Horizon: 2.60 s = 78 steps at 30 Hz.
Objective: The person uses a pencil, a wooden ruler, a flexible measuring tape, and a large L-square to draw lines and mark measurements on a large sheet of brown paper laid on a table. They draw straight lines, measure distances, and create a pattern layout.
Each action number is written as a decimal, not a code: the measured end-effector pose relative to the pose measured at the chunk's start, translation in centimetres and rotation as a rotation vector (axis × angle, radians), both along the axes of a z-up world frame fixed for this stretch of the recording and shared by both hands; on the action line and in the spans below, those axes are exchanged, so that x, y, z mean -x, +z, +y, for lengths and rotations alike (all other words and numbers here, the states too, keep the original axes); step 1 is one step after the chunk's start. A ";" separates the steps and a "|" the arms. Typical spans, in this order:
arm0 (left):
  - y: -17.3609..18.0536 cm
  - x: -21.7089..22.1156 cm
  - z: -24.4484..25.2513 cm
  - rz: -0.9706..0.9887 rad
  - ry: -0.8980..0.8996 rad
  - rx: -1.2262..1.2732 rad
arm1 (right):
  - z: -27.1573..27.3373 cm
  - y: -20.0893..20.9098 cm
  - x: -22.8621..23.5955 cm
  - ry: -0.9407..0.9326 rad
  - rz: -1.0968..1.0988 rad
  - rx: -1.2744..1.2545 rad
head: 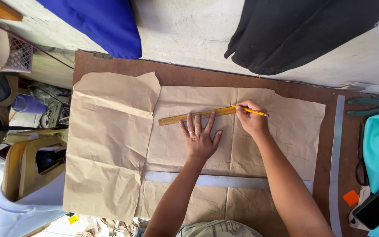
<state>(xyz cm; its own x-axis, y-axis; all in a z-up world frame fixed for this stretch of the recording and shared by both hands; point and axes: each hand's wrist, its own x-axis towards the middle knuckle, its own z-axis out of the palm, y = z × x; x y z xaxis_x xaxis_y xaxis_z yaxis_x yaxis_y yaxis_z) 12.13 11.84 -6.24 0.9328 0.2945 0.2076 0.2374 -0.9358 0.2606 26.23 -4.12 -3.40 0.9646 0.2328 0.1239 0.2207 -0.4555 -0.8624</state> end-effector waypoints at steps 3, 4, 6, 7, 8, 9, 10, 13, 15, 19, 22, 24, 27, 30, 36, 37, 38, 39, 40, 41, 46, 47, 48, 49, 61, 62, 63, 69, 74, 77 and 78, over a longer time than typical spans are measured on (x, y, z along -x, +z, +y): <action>0.1 0.0 0.0 -0.003 0.013 0.002 | 0.0 0.0 -0.1 0.005 0.019 0.046; -0.1 0.0 -0.1 -0.003 0.019 0.003 | 0.0 -0.2 -0.2 0.012 0.019 0.046; -0.4 0.0 -0.2 -0.010 0.035 -0.003 | -0.1 -0.5 -0.5 0.025 -0.002 0.092; -0.5 -0.1 -0.2 -0.010 0.042 -0.003 | 0.0 -0.2 -0.5 0.032 -0.003 0.092; -0.5 -0.1 -0.3 -0.006 0.043 -0.007 | 0.1 0.1 -0.6 0.042 -0.006 0.089; -0.5 -0.1 -0.3 -0.002 0.042 -0.011 | 0.2 0.4 -0.5 0.049 -0.008 0.085; -0.5 0.0 -0.2 -0.001 0.046 -0.011 | 0.2 0.4 -0.6 0.054 -0.007 0.086; -0.5 0.0 -0.3 -0.016 0.049 -0.015 | 0.1 0.8 -0.8 0.060 0.011 -0.061; -0.6 0.1 -0.5 -0.031 0.047 -0.016 | 0.3 1.7 -0.3 0.097 -0.020 -0.181; -0.3 0.7 -1.2 0.048 0.036 0.011 | -1.0 0.6 -0.5 0.244 -0.394 0.140; -0.5 0.9 -1.3 0.048 0.028 0.030 | -2.2 -1.1 -0.7 0.334 -0.522 0.479; -0.6 1.0 -1.3 0.052 0.025 0.029 | -2.5 -1.6 -0.9 0.336 -0.556 0.460; -0.7 0.8 -1.3 0.043 0.034 0.009 | -2.6 -1.8 -1.4 0.333 -0.564 0.446; -0.4 0.5 -1.3 0.057 0.040 0.010 | -2.3 -1.9 -1.5 0.306 -0.546 0.411; -0.4 0.1 -1.3 0.028 0.052 -0.015 | -2.2 -3.1 -1.7 0.247 -0.535 0.413; -0.4 0.0 -1.4 0.029 0.052 -0.014 | -2.2 -3.3 -1.7 0.248 -0.534 0.413; -0.4 0.0 -1.4 0.022 0.053 -0.019 | -2.3 -3.4 -1.7 0.245 -0.536 0.413; -0.4 0.0 -1.3 0.013 0.055 -0.025 | -2.2 -3.6 -1.7 0.243 -0.539 0.412; -0.6 0.0 -1.3 0.014 0.057 -0.025 | -2.2 -3.7 -1.7 0.244 -0.539 0.411; -0.8 0.0 -1.3 -0.001 0.058 -0.028 | -2.2 -3.8 -1.7 0.235 -0.535 0.416; -0.9 -0.2 -1.2 -0.052 0.065 -0.036 | -2.1 -3.7 -1.6 0.222 -0.517 0.429; -0.8 -0.2 -1.3 -0.069 0.069 -0.041 | -2.1 -3.8 -1.6 0.218 -0.513 0.434; -0.8 -0.2 -1.3 -0.086 0.073 -0.046 | -2.1 -3.8 -1.6 0.213 -0.510 0.439; -0.8 -0.3 -1.2 -0.087 0.075 -0.046 | -2.1 -3.7 -1.6 0.215 -0.511 0.438; -0.6 -0.3 -1.3 0.171 0.033 0.012 | 3.9 0.1 0.2 0.377 -0.273 0.118; -1.0 -0.3 -1.3 0.201 0.024 0.019 | 4.8 -1.4 0.4 0.321 -0.110 -0.043; -1.3 -0.4 -1.3 0.230 0.012 0.025 | 5.7 -2.9 0.6 0.262 0.050 -0.205; -3.3 -0.3 -1.5 0.106 0.015 -0.018 | 7.9 -3.8 1.0 0.161 0.206 0.080; -2.7 -0.3 -1.3 0.105 0.015 -0.044 | 9.0 -0.6 1.6 0.191 0.209 0.144; -1.1 -0.4 -1.1 0.256 -0.012 -0.005 | 9.2 0.5 2.1 0.192 0.179 0.151; -0.4 -0.5 -1.0 0.395 -0.022 0.032 | 9.3 0.6 2.1 0.183 0.161 0.148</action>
